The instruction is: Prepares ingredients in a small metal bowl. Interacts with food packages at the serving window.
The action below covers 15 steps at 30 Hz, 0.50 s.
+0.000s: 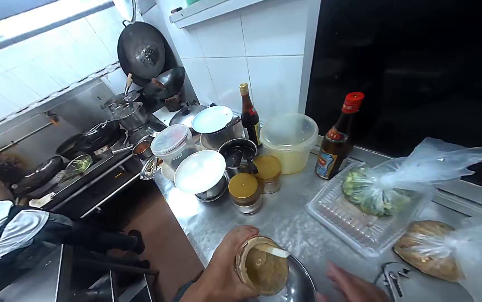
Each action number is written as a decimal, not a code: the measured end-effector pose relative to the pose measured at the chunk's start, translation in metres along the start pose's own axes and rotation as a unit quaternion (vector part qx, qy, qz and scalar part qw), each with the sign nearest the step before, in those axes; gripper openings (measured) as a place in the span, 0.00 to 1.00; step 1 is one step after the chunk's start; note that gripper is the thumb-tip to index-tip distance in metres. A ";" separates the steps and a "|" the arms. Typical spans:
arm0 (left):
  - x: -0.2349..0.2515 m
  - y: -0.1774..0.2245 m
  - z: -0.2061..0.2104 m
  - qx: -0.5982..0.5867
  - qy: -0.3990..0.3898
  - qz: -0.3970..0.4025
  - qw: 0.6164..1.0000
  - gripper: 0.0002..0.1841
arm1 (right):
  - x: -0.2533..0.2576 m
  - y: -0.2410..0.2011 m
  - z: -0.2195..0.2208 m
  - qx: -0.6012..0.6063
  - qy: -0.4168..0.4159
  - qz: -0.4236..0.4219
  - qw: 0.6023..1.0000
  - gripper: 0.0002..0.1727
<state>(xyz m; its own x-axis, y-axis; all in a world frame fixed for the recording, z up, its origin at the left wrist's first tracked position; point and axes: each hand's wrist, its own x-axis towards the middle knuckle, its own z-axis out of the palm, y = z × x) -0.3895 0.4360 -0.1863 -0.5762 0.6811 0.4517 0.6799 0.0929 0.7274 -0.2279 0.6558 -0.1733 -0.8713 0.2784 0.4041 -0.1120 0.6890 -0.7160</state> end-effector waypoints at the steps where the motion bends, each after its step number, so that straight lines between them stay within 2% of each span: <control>1: 0.001 -0.001 -0.002 0.005 -0.004 -0.001 1.000 0.52 | 0.019 -0.008 -0.003 -0.003 -0.003 -0.074 0.997 0.20; 3: 0.002 -0.001 -0.003 0.008 -0.010 0.000 1.000 0.52 | 0.048 -0.019 -0.002 -0.049 -0.041 -0.168 0.984 0.15; 6: 0.002 -0.005 -0.006 0.015 -0.025 0.000 1.000 0.51 | 0.071 -0.024 0.002 -0.074 -0.097 -0.258 0.958 0.09; 10: 0.001 -0.008 -0.018 0.021 -0.023 -0.013 0.999 0.51 | 0.079 -0.028 -0.003 -0.078 -0.156 -0.312 0.934 0.09; 15: 0.007 0.001 -0.023 0.007 -0.041 -0.002 0.999 0.53 | 0.091 -0.030 -0.004 -0.124 -0.125 -0.365 0.914 0.09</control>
<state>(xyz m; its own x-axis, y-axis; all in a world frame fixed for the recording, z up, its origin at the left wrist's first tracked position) -0.4033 0.4241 -0.1704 -0.5401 0.7376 0.4053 0.6847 0.1051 0.7212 -0.3015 0.6636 -0.1131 -0.6932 -0.4569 0.5575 -0.6226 0.7693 -0.1437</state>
